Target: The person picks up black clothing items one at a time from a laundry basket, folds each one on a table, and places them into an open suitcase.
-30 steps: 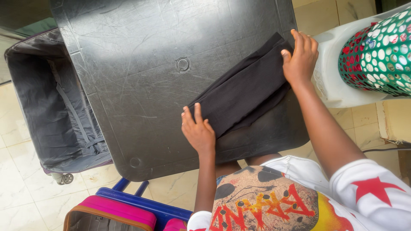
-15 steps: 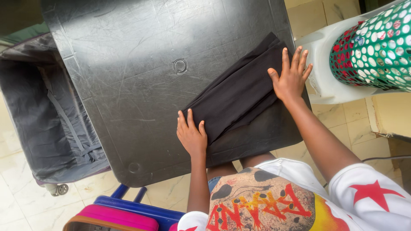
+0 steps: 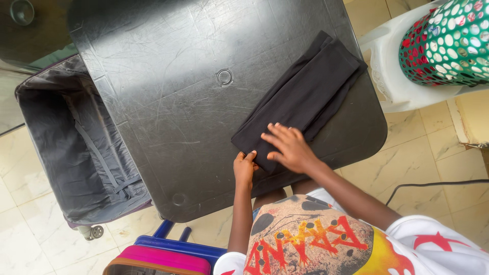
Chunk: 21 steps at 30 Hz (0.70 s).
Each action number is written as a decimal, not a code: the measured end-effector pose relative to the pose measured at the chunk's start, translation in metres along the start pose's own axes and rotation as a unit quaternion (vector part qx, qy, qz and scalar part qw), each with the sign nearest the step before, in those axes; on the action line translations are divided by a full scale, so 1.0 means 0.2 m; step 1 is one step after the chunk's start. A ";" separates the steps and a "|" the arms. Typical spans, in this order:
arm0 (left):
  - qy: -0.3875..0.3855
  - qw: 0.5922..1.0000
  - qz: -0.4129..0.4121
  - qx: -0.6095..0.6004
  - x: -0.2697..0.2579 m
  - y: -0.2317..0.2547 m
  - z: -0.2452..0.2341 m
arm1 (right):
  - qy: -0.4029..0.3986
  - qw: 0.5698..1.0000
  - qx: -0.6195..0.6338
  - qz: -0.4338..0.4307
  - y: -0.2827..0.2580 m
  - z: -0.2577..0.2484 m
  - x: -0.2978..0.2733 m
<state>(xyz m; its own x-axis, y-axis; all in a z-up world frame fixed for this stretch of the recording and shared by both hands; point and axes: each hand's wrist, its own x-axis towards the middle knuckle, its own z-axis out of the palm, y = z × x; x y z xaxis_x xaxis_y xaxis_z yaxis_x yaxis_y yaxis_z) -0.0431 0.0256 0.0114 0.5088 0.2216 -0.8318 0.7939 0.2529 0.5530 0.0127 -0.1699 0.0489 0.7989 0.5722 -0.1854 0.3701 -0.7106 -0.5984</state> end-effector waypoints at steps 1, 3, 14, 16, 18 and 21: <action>-0.015 1.000 0.001 -0.010 -0.02 -0.01 -0.02 | 0.055 0.998 -0.011 0.023 0.05 -0.02 0.01; -0.014 1.000 -0.014 0.012 -0.07 -0.02 -0.05 | 0.179 0.981 -0.031 0.064 0.23 -0.13 0.09; 0.017 0.999 -0.008 0.046 -0.02 -0.18 -0.22 | 0.184 0.954 -0.094 0.219 0.87 -0.54 0.50; 0.031 0.997 -0.011 0.074 -0.03 -0.18 -0.22 | 0.188 0.953 -0.090 0.218 0.83 -0.55 0.49; 0.041 0.993 -0.004 0.111 -0.04 -0.16 -0.22 | 0.199 0.953 -0.053 0.221 0.79 -0.57 0.48; 0.102 0.964 0.034 0.242 -0.10 -0.08 -0.20 | 0.242 0.942 -0.165 0.164 0.70 -0.60 0.43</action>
<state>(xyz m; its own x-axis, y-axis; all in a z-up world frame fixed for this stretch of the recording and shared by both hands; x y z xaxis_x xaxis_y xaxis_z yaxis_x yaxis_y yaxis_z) -0.0797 0.0553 0.0210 0.5283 0.4162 -0.7401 0.8485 -0.2274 0.4778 0.1910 -0.2691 0.0416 0.9889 0.1038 0.1060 0.1300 -0.9506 -0.2817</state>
